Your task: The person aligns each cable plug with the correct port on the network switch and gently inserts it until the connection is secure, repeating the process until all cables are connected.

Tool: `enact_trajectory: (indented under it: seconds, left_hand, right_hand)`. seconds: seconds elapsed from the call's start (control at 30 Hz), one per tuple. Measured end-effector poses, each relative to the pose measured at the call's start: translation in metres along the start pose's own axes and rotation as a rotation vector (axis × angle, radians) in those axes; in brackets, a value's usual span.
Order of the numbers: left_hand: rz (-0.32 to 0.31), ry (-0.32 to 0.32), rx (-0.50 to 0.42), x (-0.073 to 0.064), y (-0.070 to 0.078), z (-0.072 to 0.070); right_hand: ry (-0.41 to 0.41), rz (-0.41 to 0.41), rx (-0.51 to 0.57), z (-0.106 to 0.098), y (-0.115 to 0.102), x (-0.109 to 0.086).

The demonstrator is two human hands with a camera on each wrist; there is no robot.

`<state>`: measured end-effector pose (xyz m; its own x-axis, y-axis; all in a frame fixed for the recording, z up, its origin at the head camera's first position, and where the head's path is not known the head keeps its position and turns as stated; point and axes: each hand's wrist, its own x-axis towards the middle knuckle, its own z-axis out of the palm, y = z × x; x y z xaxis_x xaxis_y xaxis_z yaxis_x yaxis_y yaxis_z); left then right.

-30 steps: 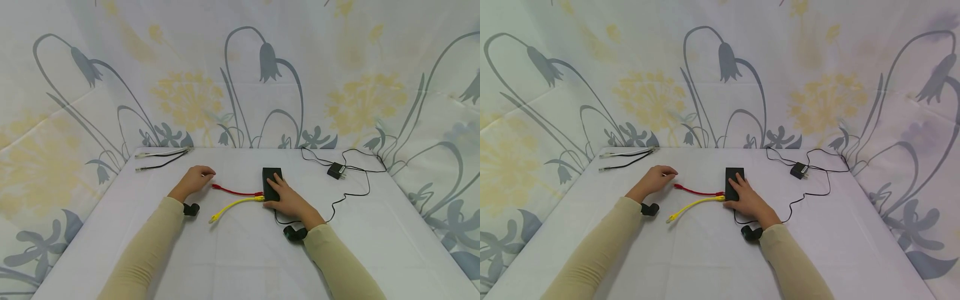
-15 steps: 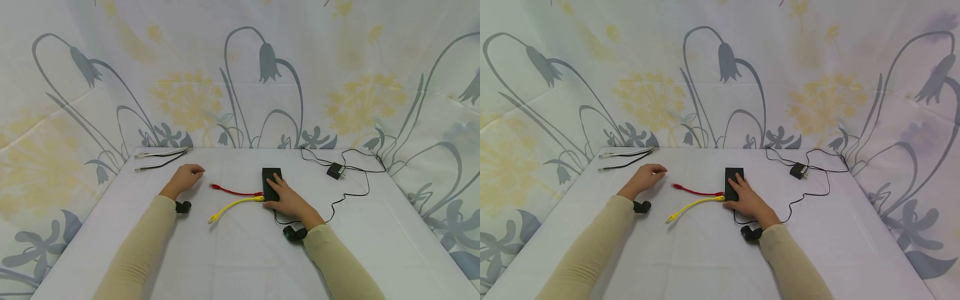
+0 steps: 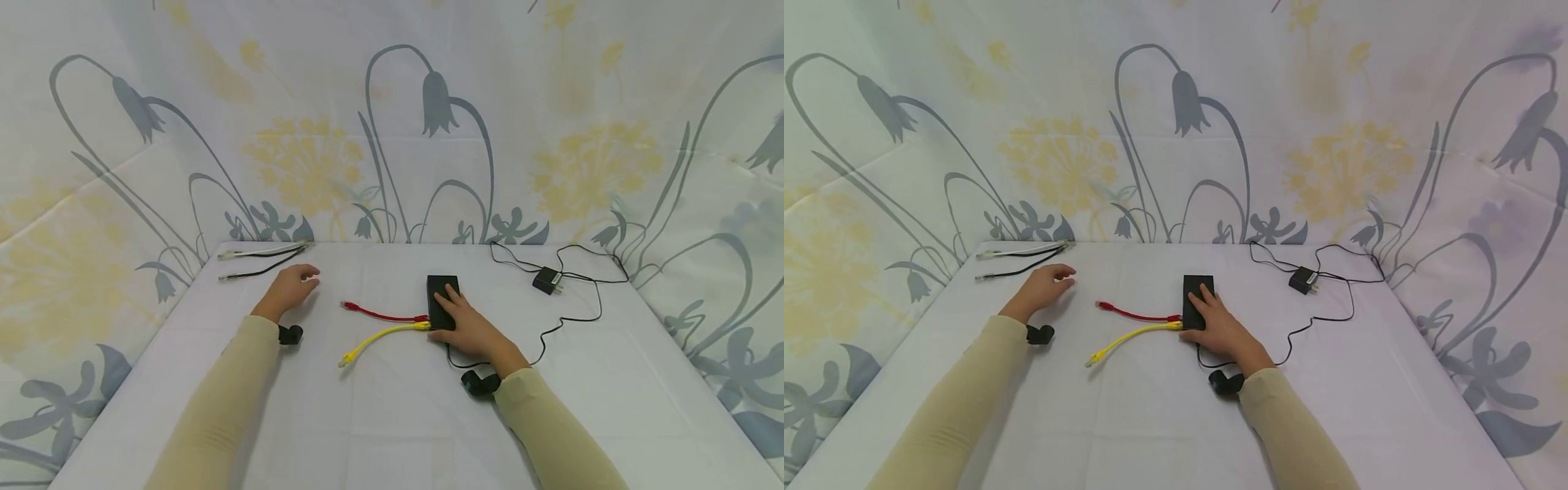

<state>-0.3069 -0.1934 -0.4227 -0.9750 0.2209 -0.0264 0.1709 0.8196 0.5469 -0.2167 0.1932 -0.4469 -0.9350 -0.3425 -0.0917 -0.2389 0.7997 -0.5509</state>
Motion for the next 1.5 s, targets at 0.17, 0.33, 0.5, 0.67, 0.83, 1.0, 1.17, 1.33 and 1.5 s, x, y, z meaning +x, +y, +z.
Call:
enact_trajectory:
  seconds: [0.17, 0.33, 0.5, 0.67, 0.83, 1.0, 1.17, 1.33, 1.5]
  left_hand:
    - [-0.042, -0.011, 0.009, 0.002, -0.007, -0.003]
    - [-0.072, -0.004, 0.006, 0.003, -0.013, -0.008]
    - [-0.067, 0.010, 0.022, 0.005, -0.020, -0.012]
    - [-0.080, 0.014, 0.041, 0.005, -0.025, -0.016]
    - [-0.121, 0.018, 0.047, 0.005, -0.033, -0.019]
    - [-0.121, 0.040, 0.071, 0.005, -0.042, -0.022]
    - [-0.121, 0.045, 0.092, 0.006, -0.048, -0.025]
    - [-0.123, 0.045, 0.095, 0.008, -0.050, -0.029]
    - [-0.135, 0.015, 0.122, 0.013, -0.050, -0.031]
  right_hand:
    - [0.005, -0.006, -0.008, 0.001, 0.001, 0.000]
    - [0.006, -0.001, -0.004, 0.001, 0.002, 0.000]
    - [0.006, 0.004, -0.006, 0.000, 0.002, 0.000]
    - [0.006, 0.007, -0.003, -0.001, 0.002, 0.000]
    - [-0.001, 0.007, 0.005, -0.002, 0.000, -0.001]
    - [-0.004, 0.010, 0.002, -0.002, -0.001, 0.000]
    - [-0.004, 0.010, 0.002, -0.001, -0.001, 0.001]
    - [0.000, 0.007, 0.003, 0.000, 0.001, 0.002]
    - [0.003, 0.011, 0.011, 0.000, 0.001, 0.001]
